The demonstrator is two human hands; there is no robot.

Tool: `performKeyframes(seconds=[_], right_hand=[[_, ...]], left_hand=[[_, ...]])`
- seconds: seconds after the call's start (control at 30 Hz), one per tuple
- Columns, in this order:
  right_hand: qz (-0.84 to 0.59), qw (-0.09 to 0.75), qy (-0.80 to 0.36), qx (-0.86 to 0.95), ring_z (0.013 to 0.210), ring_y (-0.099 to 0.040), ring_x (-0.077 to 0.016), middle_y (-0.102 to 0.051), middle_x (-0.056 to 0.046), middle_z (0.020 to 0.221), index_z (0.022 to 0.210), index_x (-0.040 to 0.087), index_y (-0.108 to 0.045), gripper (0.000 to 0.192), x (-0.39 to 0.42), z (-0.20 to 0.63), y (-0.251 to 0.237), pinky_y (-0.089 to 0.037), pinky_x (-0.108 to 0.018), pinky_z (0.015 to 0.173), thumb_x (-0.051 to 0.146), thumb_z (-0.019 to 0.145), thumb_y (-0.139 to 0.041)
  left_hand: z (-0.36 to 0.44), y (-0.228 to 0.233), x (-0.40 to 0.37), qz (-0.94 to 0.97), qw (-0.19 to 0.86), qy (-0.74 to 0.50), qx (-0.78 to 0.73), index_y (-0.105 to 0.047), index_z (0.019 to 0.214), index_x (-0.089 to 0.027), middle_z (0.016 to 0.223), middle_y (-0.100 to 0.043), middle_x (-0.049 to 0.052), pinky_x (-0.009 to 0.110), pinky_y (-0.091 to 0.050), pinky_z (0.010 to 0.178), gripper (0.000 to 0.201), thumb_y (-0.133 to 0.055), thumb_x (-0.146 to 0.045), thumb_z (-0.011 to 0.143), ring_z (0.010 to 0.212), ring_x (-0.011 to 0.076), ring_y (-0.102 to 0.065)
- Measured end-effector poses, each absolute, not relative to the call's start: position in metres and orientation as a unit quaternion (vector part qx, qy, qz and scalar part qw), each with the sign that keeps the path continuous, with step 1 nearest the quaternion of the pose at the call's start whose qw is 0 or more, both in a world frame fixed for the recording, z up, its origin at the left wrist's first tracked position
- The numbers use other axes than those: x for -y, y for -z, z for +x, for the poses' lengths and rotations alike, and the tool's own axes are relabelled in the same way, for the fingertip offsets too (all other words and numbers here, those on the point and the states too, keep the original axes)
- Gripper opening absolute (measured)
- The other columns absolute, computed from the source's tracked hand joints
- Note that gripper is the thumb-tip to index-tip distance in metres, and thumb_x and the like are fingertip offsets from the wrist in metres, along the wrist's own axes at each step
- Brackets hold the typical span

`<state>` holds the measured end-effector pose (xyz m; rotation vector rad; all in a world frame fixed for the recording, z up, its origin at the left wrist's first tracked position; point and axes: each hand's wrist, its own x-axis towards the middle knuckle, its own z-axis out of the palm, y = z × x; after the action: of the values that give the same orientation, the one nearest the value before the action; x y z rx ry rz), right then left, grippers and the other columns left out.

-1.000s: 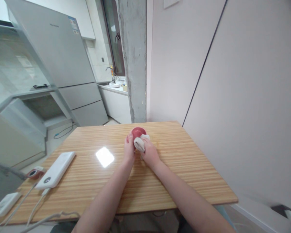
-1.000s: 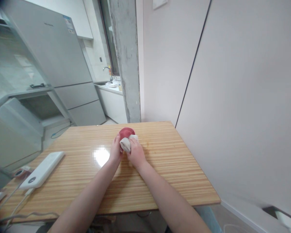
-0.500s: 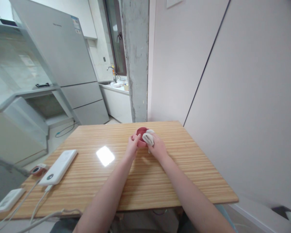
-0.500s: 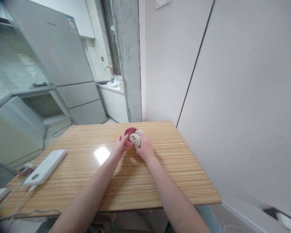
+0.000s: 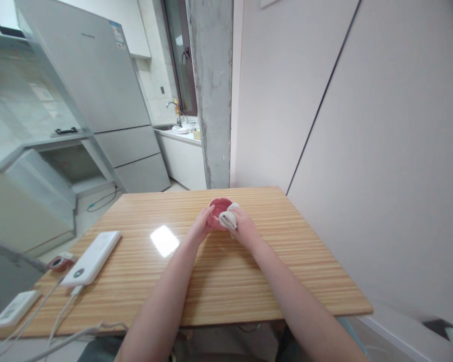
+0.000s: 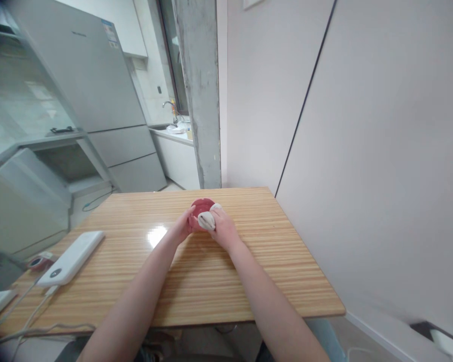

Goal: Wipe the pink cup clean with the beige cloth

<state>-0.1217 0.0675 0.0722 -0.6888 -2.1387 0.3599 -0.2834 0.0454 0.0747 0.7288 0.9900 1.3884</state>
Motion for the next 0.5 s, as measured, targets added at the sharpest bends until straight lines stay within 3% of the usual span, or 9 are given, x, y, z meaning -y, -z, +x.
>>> performKeyframes(seconds=[0.13,0.27,0.5], right_hand=[[-0.284,0.418,-0.159,0.848,0.105,-0.055,-0.0233,-0.059,-0.009,0.112,0.111,0.020,-0.057,0.038,-0.060,-0.129,-0.071,-0.045,-0.040,0.094,0.010,0.075,-0.056],[-0.299,0.429,-0.183,0.832,0.110,-0.054,-0.0238,-0.056,-0.009,0.119,0.116,0.022,-0.056,0.047,-0.051,-0.135,-0.070,-0.045,-0.040,0.096,0.007,0.072,-0.056],[-0.351,0.437,-0.187,0.806,0.098,-0.056,-0.0240,-0.057,-0.010,0.110,0.109,0.020,-0.057,0.040,-0.048,-0.142,-0.067,-0.048,-0.040,0.089,0.007,0.071,-0.056]], left_hand=[[-0.281,-0.072,-0.048,0.265,0.542,-0.664,-0.442,-0.057,0.098,-0.014,0.092,-0.069,0.010,0.034,-0.052,0.073,0.041,-0.073,-0.035,0.067,0.083,0.0211,-0.066],[-0.270,-0.069,-0.046,0.234,0.489,-0.715,-0.442,-0.050,0.093,-0.018,0.087,-0.066,0.004,0.029,-0.050,0.073,0.038,-0.074,-0.034,0.069,0.077,0.0155,-0.065],[-0.255,-0.069,-0.038,0.287,0.376,-0.739,-0.480,-0.045,0.113,-0.024,0.103,-0.063,0.006,0.026,-0.049,0.078,0.064,-0.081,-0.032,0.061,0.090,0.0168,-0.064]])
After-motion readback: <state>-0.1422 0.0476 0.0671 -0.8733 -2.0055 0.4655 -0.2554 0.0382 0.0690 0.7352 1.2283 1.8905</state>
